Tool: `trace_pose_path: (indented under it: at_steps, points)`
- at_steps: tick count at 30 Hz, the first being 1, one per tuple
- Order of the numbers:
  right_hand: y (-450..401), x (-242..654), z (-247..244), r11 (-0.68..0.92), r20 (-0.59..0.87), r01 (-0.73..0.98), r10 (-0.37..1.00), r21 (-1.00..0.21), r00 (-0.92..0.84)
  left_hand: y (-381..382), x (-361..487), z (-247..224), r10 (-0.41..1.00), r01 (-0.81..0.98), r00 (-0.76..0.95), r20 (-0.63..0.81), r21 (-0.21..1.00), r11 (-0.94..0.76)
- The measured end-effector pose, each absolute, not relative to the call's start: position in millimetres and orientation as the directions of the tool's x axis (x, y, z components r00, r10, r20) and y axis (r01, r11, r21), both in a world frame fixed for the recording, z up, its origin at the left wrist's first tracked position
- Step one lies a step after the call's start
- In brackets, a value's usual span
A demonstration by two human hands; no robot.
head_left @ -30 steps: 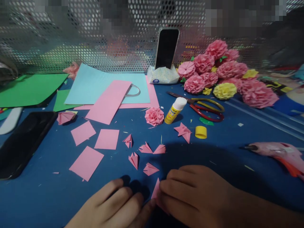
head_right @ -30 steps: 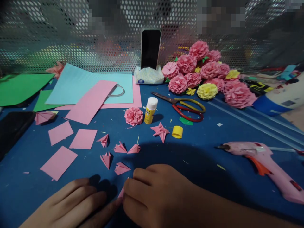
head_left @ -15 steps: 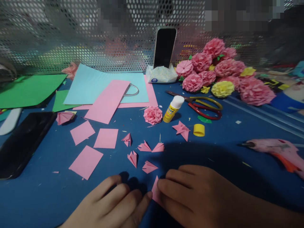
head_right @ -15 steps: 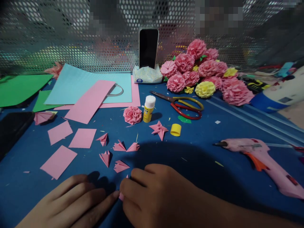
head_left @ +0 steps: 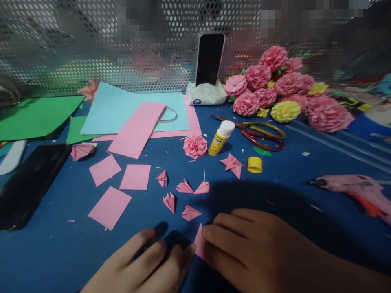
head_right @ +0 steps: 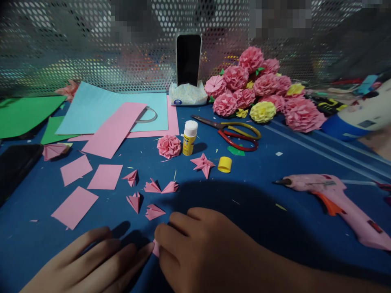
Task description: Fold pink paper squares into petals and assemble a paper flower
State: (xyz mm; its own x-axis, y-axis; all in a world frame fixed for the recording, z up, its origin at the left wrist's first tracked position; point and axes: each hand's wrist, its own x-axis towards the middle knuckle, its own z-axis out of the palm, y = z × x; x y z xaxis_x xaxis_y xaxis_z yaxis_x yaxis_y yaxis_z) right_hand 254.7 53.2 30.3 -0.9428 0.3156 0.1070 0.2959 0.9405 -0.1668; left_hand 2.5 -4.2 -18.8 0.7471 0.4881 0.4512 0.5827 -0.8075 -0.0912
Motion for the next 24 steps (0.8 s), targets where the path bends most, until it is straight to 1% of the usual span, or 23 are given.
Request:
trace_pose_path:
  at_steps: [4, 6, 9, 13, 16, 18, 20, 24]
  points:
    - [43, 251, 28, 0.928, 0.173, 0.361, 0.373, -0.098, -0.912, -2, 6, -16, 0.486, 0.582, 0.753, 0.444, -0.104, -0.807]
    - [36, 249, 26, 0.912, 0.227, 0.407, 0.405, -0.037, -0.886, 0, 7, -13, 0.478, 0.570, 0.754, 0.450, -0.087, -0.817]
    - [26, 249, 26, 0.893, 0.260, 0.449, 0.429, 0.021, -0.865, 2, 8, -8, 0.490, 0.566, 0.745, 0.453, -0.042, -0.823]
    - [26, 249, 30, 0.904, 0.224, 0.425, 0.406, 0.046, -0.886, 4, 6, -3, 0.462, 0.519, 0.783, 0.417, -0.028, -0.854]
    - [29, 248, 31, 0.909, 0.252, 0.411, 0.382, 0.073, -0.889, 4, 6, -3, 0.467, 0.506, 0.783, 0.411, 0.017, -0.862]
    - [32, 247, 30, 0.891, 0.291, 0.449, 0.412, 0.069, -0.863, 5, 7, -3, 0.485, 0.516, 0.770, 0.415, 0.043, -0.856]
    - [36, 246, 29, 0.882, 0.291, 0.469, 0.438, 0.042, -0.851, 5, 8, -2, 0.502, 0.525, 0.763, 0.407, 0.062, -0.849]
    - [44, 247, 29, 0.907, 0.260, 0.420, 0.413, -0.030, -0.873, 5, 8, 1, 0.499, 0.519, 0.771, 0.397, 0.063, -0.852]
